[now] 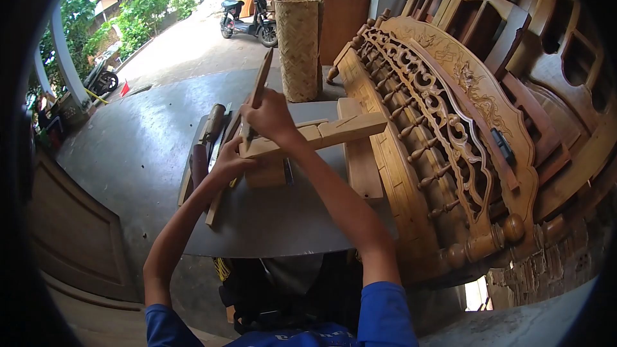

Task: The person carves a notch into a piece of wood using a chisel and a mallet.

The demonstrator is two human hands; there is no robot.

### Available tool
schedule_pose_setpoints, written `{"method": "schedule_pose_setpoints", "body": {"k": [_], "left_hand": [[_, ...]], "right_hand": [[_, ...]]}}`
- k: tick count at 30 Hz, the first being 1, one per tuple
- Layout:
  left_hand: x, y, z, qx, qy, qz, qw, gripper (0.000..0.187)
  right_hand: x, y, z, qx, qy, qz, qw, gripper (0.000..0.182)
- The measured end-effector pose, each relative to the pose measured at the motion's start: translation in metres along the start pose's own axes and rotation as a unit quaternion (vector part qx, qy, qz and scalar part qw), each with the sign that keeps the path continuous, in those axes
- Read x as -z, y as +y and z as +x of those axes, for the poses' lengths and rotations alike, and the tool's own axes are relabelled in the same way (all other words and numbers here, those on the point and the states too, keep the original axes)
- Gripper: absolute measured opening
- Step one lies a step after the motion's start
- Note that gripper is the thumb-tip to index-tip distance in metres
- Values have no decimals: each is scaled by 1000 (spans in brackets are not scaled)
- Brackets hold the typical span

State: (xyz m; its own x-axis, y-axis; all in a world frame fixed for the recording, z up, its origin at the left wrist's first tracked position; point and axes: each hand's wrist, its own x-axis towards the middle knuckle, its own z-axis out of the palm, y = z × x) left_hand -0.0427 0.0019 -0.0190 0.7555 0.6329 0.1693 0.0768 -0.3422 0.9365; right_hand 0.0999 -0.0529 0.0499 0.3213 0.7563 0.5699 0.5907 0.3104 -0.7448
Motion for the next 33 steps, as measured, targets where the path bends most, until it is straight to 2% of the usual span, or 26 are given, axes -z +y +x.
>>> {"method": "schedule_pose_setpoints", "body": {"k": [2,3,5,7,8,9,11,13,15,17,19,23,24,27,28,31,33], "left_hand": [[-4,8,-6,47,-21,-79,996,41],[-6,3,-7,49,-11,-79,996,41],[-8,-10,-6,52,10,-82,995,42],[-10,-16,-7,15,12,-116,993,44],[-12,-17,-7,2,16,-125,992,44],[-13,-18,-8,-11,21,-134,991,45],[-15,-14,-12,-3,37,-136,990,45],[-17,-10,-14,2,49,-125,991,44],[-18,-10,-15,-4,52,-134,990,44],[-18,-12,-14,-11,52,-140,989,45],[-18,-14,-12,-1,48,-139,989,45],[-14,-7,-15,-14,39,-129,991,45],[-16,-5,-15,9,46,-138,989,38],[-17,-3,-16,1,65,-133,989,36],[-16,-16,-12,-6,64,-134,989,37],[-16,-21,-10,23,53,-182,982,39],[-17,-16,-12,21,56,-157,986,41]], "right_hand": [[-18,4,-1,36,5,8,999,17],[-14,8,-4,22,5,-1,1000,18],[11,21,-9,-2,2,-20,1000,20],[48,47,-7,-23,62,-60,996,19],[72,52,-6,-25,63,-111,992,16],[96,62,-2,-79,65,-201,974,13],[126,62,-1,-66,103,-344,931,10],[118,56,-6,-32,117,-391,912,10],[85,42,-12,-62,44,-359,930,11],[47,27,-10,-37,-16,-305,952,12],[12,3,-7,-34,-23,-149,988,11],[-6,-22,-3,-22,-143,56,988,26],[-5,-24,-3,-17,-179,118,977,30],[11,-33,-6,-93,-225,49,969,34],[10,-22,-6,-48,-168,-15,985,40],[20,-15,-7,-20,-167,-148,975,48],[27,-18,-2,-6,-141,-222,965,54]]}}
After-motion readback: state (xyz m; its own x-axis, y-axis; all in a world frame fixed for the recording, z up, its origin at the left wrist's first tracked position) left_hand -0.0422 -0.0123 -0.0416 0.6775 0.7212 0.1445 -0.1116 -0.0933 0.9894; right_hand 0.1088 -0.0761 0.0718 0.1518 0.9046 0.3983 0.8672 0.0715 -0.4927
